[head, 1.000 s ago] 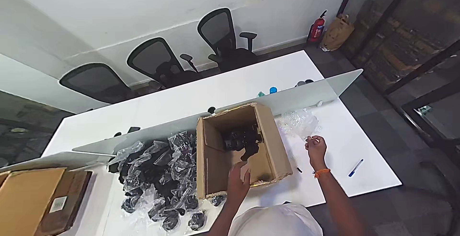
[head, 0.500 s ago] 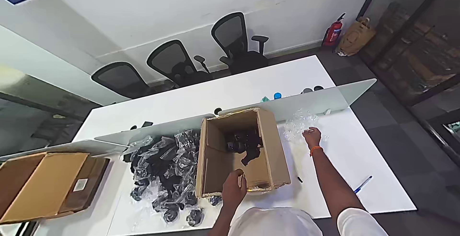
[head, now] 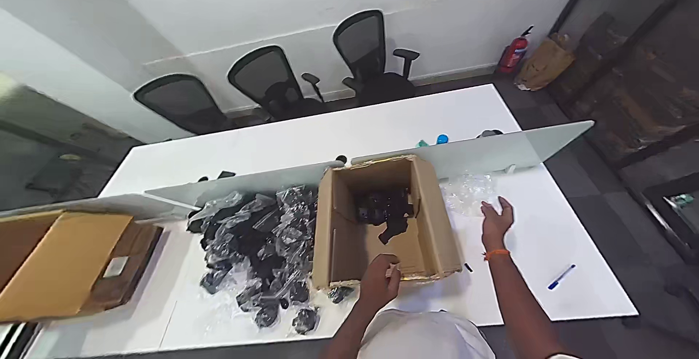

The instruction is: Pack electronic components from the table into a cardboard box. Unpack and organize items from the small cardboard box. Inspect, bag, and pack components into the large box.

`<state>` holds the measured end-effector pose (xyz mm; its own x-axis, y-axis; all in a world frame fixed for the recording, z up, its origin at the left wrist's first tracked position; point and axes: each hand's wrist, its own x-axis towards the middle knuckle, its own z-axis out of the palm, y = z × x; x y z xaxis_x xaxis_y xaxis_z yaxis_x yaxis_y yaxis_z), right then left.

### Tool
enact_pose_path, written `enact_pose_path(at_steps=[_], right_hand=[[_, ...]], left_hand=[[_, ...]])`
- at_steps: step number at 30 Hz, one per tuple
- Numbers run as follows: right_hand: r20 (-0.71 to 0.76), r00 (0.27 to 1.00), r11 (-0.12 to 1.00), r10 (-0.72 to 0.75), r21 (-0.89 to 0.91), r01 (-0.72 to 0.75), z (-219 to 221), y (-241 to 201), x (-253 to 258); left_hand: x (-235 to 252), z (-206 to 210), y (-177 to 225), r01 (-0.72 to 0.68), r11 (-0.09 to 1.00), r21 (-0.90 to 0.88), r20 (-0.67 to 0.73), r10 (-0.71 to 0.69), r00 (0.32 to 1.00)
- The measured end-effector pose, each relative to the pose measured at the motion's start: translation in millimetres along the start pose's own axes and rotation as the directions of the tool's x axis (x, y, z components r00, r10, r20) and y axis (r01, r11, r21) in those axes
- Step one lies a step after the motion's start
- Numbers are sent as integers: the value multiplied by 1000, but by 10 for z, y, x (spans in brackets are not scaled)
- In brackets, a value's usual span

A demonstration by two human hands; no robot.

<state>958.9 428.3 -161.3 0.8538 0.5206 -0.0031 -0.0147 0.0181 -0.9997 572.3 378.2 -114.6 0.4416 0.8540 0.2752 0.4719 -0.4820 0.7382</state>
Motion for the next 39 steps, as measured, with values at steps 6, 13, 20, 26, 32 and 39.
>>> enact_pose_path(at_steps=[6,13,20,26,32,39], right_hand=[[230,897,926,-377,95,365,437,-956,-1293],[757,564,918,-329,118,378,1007,-757,-2615],[909,355,735,-218,-86,673,1203,-512,-2686],[920,349,723,-177,-119,681,1212,-493,-2668],[924,351,754,-150,-122,645,1215,-489,-2659],[929,346,764,-134,-126,632,1234,-492,-2652]], left_hand=[[-209,-664,-193,-205,919,-336,45,233,971],[-611,-1869,-1299,268,941,-209,-470,-337,816],[-1736,-1788,-2269,809,543,-227,-467,-789,399],[-2562,-1358,-2550,972,232,25,-296,-927,229],[-2666,-1350,-2786,983,182,36,-229,-956,185],[-2450,-1559,-2595,965,150,217,-41,-986,162]])
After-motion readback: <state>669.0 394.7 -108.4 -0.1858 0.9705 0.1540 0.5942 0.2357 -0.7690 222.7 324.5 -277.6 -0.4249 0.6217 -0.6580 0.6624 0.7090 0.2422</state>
